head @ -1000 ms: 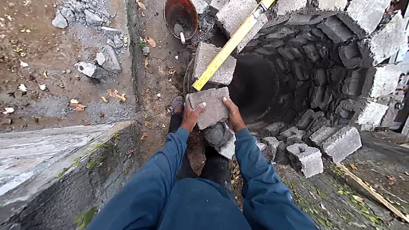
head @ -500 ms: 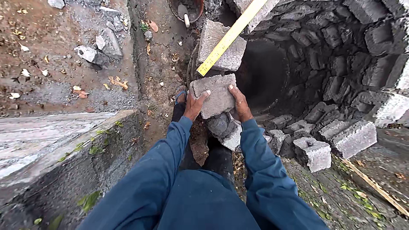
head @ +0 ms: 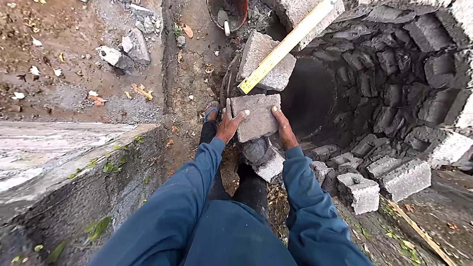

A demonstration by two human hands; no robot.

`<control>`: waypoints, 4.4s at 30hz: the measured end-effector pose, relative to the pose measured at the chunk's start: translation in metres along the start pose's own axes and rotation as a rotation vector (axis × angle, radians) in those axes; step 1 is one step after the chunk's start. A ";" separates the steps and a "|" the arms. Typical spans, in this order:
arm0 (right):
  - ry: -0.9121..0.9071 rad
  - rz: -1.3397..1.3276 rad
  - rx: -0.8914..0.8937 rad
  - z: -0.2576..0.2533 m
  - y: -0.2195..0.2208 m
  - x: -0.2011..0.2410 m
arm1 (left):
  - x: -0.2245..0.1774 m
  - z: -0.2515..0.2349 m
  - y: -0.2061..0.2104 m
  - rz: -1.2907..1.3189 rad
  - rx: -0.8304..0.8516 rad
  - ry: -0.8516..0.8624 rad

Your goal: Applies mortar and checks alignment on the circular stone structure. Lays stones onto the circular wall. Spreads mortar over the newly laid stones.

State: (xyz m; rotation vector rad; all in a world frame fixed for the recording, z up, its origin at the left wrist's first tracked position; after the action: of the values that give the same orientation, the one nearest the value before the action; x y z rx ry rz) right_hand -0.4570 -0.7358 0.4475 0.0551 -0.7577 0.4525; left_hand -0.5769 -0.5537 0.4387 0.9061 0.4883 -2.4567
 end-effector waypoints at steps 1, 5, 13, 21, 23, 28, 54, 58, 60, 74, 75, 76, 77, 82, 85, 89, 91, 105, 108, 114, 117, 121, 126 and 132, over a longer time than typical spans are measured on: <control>0.004 0.010 0.003 0.004 -0.001 0.001 | -0.001 0.001 -0.002 0.045 0.004 0.014; 0.005 0.065 0.007 0.016 -0.003 0.008 | 0.023 -0.027 -0.008 0.433 -0.102 0.061; 0.014 0.081 -0.024 0.022 0.002 0.019 | 0.028 -0.030 0.005 0.561 -0.136 -0.194; 0.047 -0.061 -0.074 0.028 -0.010 0.007 | 0.029 -0.016 0.006 0.497 -0.051 -0.039; 0.073 -0.139 -0.159 0.024 -0.018 -0.006 | 0.015 -0.015 0.008 0.518 -0.056 0.013; 0.128 -0.296 -0.320 0.025 -0.027 -0.026 | -0.016 -0.001 0.016 0.475 -0.048 0.097; -0.108 -0.273 -0.254 0.027 -0.007 -0.043 | -0.034 0.006 0.027 0.322 -0.132 0.146; -0.104 -0.288 -0.294 0.027 -0.006 -0.046 | -0.035 0.005 0.028 0.322 -0.117 0.129; -0.104 -0.299 -0.304 0.027 -0.005 -0.047 | -0.038 0.005 0.029 0.297 -0.122 0.118; -0.145 -0.327 -0.323 0.024 -0.004 -0.048 | -0.033 0.000 0.030 0.338 -0.096 0.056; -0.139 -0.317 -0.312 0.024 -0.004 -0.049 | -0.032 0.000 0.029 0.334 -0.094 0.055; -0.134 -0.301 -0.295 0.025 -0.004 -0.049 | -0.032 0.001 0.028 0.327 -0.092 0.055; -0.135 -0.278 -0.279 0.024 -0.005 -0.048 | -0.032 0.000 0.028 0.323 -0.091 0.056; -0.176 0.001 -0.217 0.028 -0.018 -0.028 | -0.027 -0.006 0.025 0.377 -0.038 0.064; -0.215 0.191 -0.207 0.027 -0.023 -0.012 | -0.018 -0.013 0.015 0.479 0.006 0.067; -0.236 0.376 -0.166 0.028 -0.018 0.011 | 0.000 -0.017 0.001 0.589 -0.083 -0.072; -0.247 0.448 -0.156 0.029 -0.012 0.020 | 0.009 -0.007 -0.005 0.550 -0.106 -0.065; -0.171 0.591 -0.151 0.028 -0.004 0.044 | 0.003 0.012 0.004 0.203 0.076 0.109; -0.245 0.520 -0.305 0.029 -0.004 0.086 | -0.001 0.008 0.002 0.213 0.070 0.122; -0.265 0.499 -0.590 -0.043 0.040 0.200 | -0.006 0.008 -0.011 0.250 0.086 0.138; -0.165 0.510 -0.669 -0.073 0.061 0.210 | -0.004 0.008 -0.023 0.280 0.055 0.145; -0.296 0.446 -0.810 -0.069 0.061 0.190 | 0.010 0.006 -0.037 0.342 0.030 0.117; -0.449 0.520 -0.706 -0.010 0.057 0.136 | 0.020 0.008 -0.047 0.344 0.018 0.105; -0.478 0.627 -0.572 0.042 0.060 0.094 | 0.022 0.008 -0.048 0.308 0.039 0.121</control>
State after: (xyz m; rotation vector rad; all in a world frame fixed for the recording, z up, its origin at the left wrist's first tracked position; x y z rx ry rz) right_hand -0.4496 -0.6548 0.5353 -0.6457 -1.3599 0.8137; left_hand -0.6213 -0.5246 0.4373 1.0653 0.3151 -2.1487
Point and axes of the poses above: each hand's wrist, its own z-axis away from the middle knuckle, its own y-axis out of the palm, x = y × z, the point moved 3 cm from there along -z, towards the middle knuckle, and after that the axes turned 9 degrees about -x, right-handed, at the moved point
